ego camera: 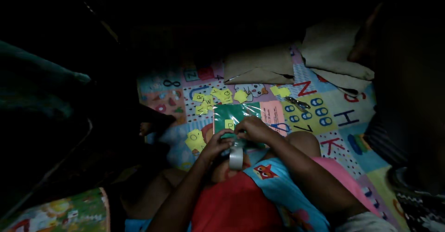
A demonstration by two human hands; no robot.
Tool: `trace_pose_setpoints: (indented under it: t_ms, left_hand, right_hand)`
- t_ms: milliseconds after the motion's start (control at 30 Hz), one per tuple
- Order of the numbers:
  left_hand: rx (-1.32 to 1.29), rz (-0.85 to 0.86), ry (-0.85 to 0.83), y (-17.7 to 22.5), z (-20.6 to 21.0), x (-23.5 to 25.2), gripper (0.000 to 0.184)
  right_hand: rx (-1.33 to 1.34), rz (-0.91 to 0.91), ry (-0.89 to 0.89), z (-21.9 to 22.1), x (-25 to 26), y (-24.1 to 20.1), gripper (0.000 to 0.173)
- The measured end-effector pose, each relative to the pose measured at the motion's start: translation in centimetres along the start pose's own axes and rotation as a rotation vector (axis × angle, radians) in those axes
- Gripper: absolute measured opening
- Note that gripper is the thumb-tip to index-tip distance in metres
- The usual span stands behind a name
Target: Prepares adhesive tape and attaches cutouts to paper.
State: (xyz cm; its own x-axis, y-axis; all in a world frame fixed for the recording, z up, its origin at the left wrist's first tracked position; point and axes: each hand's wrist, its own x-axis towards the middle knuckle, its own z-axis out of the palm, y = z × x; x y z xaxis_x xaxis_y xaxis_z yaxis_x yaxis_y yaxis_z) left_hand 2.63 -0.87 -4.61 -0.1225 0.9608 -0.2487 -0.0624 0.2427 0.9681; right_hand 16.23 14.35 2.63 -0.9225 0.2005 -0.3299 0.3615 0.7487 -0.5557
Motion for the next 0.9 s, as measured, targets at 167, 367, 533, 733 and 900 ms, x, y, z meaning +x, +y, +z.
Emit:
trace_pose_setpoints:
  t_ms: [167, 367, 533, 733, 900]
  left_hand:
    - [0.140, 0.028, 0.071, 0.7, 1.0, 0.3, 0.034]
    - [0.197, 0.133, 0.114, -0.1, 1.6, 0.1, 0.016]
    - [0.244, 0.239, -0.002, -0.8, 1.8, -0.3, 0.017]
    - [0.204, 0.227, 0.018, -0.6, 2.1, -1.1, 0.018]
    - [0.286, 0.279, -0.034, -0.5, 1.9, -2.0, 0.021]
  right_hand:
    - [-0.033, -0.015, -0.002, -0.2, -0.1, -0.5, 0.019]
    - [-0.117, -0.046, 0.021, -0.1, -0.6, -1.6, 0.019]
    - [0.089, -0.026, 0.454, -0.5, 0.4, 0.6, 0.045]
    - [0.412, 0.439, 0.363, 2.1, 7.0, 6.2, 0.032]
    - [0.237, 0.475, 0.184, 7.6, 9.6, 7.1, 0.065]
